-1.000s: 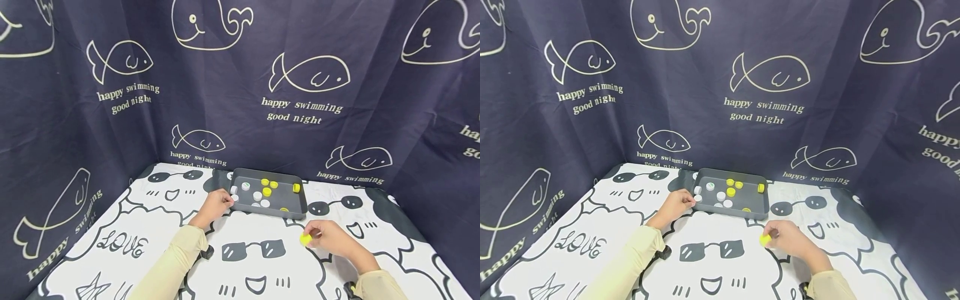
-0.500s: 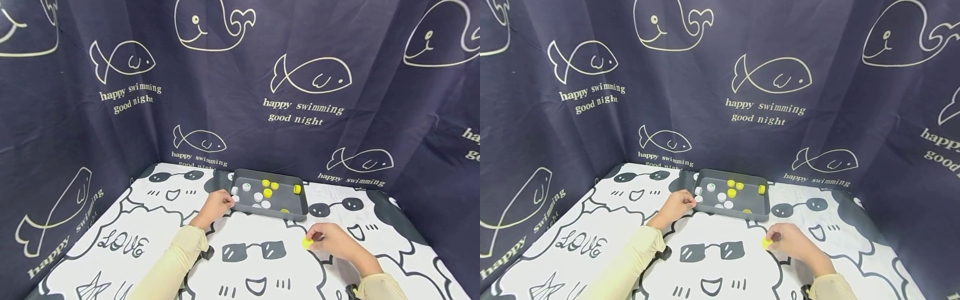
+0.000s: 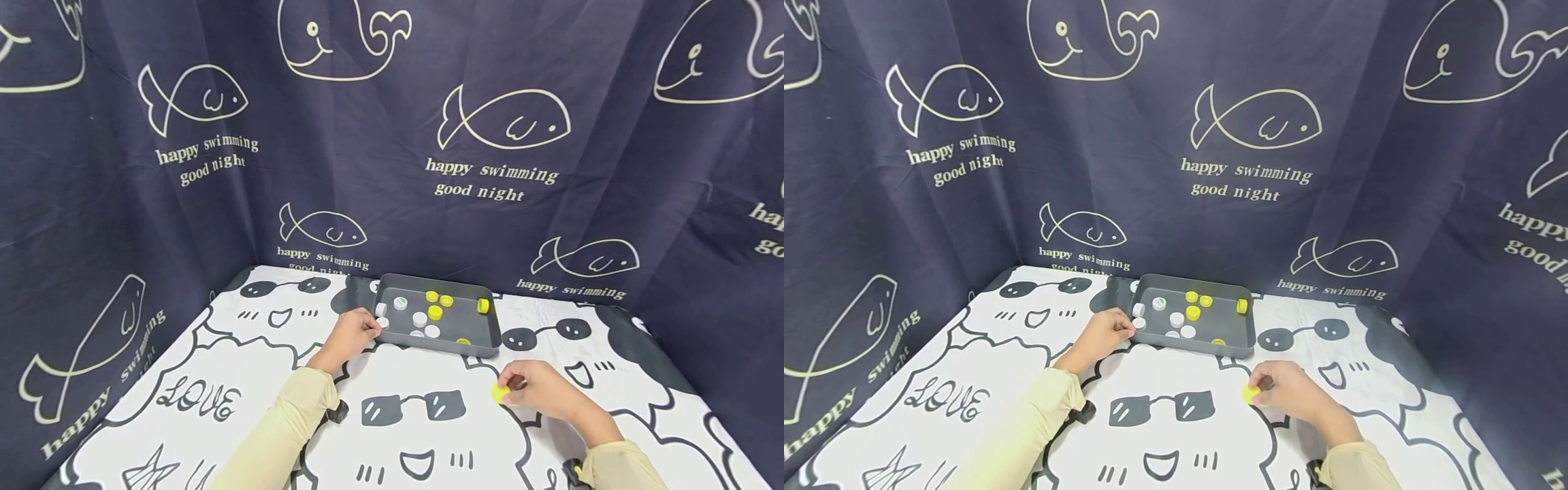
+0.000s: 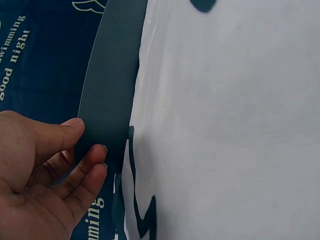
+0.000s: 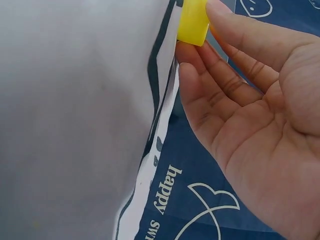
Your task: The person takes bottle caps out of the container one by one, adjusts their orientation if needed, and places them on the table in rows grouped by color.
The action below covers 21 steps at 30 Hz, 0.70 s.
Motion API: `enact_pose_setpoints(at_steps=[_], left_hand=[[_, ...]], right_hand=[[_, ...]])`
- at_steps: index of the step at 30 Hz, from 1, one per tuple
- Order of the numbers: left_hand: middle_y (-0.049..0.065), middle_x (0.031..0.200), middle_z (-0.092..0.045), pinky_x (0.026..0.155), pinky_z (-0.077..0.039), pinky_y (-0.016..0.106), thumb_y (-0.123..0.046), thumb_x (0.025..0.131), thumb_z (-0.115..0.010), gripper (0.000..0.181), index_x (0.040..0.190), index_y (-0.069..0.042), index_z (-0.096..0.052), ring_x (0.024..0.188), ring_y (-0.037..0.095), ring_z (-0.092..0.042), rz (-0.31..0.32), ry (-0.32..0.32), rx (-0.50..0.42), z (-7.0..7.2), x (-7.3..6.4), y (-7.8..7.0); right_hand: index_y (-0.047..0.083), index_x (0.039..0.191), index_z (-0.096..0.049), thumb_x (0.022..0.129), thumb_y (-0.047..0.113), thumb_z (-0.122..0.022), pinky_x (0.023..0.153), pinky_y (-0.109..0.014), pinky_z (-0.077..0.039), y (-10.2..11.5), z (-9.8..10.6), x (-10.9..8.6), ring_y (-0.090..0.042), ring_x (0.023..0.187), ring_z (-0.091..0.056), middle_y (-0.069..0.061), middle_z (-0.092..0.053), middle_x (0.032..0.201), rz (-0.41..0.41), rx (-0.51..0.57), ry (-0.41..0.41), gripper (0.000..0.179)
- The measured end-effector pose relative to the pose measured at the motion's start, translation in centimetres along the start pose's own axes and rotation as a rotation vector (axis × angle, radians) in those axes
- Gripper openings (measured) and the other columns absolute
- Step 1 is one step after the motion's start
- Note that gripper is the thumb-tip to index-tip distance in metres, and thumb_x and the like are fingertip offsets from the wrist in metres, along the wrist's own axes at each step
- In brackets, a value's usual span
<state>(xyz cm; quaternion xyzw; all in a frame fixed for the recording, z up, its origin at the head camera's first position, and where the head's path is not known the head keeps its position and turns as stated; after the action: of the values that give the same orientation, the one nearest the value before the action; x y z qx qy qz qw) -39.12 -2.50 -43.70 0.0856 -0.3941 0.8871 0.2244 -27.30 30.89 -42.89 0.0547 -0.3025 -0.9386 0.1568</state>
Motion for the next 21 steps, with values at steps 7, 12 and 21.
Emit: enact_pose_setpoints(at_steps=[7,12,21], left_hand=[[-0.002,0.085,-0.063,0.067,-0.051,0.023,-0.003,0.086,-0.074,0.009,0.078,-0.007,-0.076,0.076,0.009,-0.059,0.001,-0.008,-0.012,0.0,0.0,0.0],[-0.002,0.084,-0.063,0.067,-0.051,0.023,-0.002,0.086,-0.074,0.01,0.078,-0.007,-0.076,0.075,0.009,-0.059,-0.021,-0.016,-0.006,0.1,0.1,0.0],[-0.002,0.085,-0.063,0.067,-0.051,0.024,-0.002,0.086,-0.074,0.01,0.079,-0.007,-0.076,0.075,0.008,-0.059,-0.018,-0.01,0.005,0.0,0.1,0.1]], right_hand=[[0.012,0.09,-0.068,0.077,0.012,-0.082,0.071,-0.026,-0.053,0.1,0.2,-0.1,-0.009,0.08,-0.062,0.005,-0.068,0.087,0.03,0.034,0.002,0.019],[0.009,0.095,-0.069,0.082,0.013,-0.079,0.079,-0.032,-0.056,0.0,0.9,0.0,-0.018,0.088,-0.067,0.0,-0.07,0.093,0.066,0.061,-0.034,0.017],[0.01,0.095,-0.073,0.082,0.0,-0.075,0.081,-0.033,-0.057,-0.5,2.5,0.3,-0.008,0.091,-0.066,0.002,-0.072,0.097,0.126,0.015,-0.279,0.017]])
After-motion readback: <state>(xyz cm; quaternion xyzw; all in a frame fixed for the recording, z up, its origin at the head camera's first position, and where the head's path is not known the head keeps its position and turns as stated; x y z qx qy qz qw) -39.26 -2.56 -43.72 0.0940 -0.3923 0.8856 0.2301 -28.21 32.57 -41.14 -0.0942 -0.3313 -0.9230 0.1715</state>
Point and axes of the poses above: each hand's wrist, its own x-axis towards the middle knuckle, its own z-axis out of the back of the hand, y = z × x, the point moved 5 cm from there along x, towards the middle knuckle
